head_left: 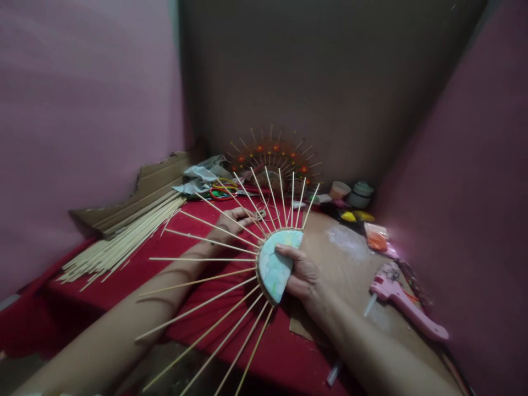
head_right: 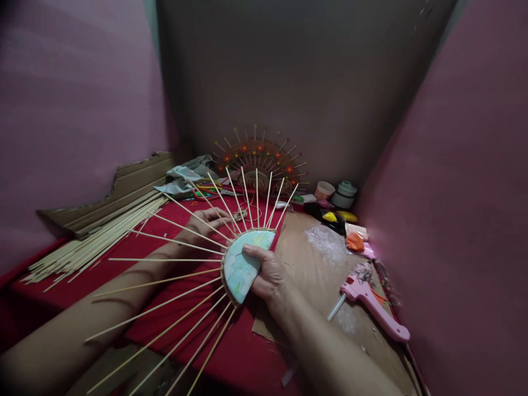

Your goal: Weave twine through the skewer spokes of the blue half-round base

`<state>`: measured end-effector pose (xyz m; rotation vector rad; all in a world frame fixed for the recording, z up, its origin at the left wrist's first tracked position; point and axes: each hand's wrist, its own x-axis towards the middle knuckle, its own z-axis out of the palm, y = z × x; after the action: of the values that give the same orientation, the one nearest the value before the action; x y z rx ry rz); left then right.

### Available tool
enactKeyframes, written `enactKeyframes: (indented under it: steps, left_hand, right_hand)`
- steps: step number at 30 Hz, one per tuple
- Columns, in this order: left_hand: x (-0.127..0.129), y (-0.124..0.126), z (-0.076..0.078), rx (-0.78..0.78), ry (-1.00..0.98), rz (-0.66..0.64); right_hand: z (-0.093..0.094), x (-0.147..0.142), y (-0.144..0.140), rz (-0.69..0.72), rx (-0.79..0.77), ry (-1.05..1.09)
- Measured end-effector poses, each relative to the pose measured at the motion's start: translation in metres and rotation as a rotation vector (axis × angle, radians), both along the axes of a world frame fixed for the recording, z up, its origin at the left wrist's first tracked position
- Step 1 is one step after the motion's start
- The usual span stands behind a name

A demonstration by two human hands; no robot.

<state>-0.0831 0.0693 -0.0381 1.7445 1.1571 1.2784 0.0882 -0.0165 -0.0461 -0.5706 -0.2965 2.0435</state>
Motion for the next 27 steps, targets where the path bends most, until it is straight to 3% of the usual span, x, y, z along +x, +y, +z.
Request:
enactKeyframes:
  steps: [8,14,20,27]
  left_hand:
    - [-0.043,0.021,0.000,0.109,0.097,0.053]
    - [-0.063,0.017,0.015,0.333,0.204,0.161]
    - [-0.070,0.015,0.023,0.510,0.054,0.431]
    - [-0.067,0.030,0.025,0.489,-0.119,0.417]
  right_hand:
    - [0.002,0.000,0.001,0.011,-0.038,0.004]
    - [0.000,0.000,0.002,0.002,-0.051,0.007]
    - [-0.004,0.001,0.004,0.047,-0.067,0.009]
    - [-0.006,0.002,0.005,0.136,-0.030,0.019]
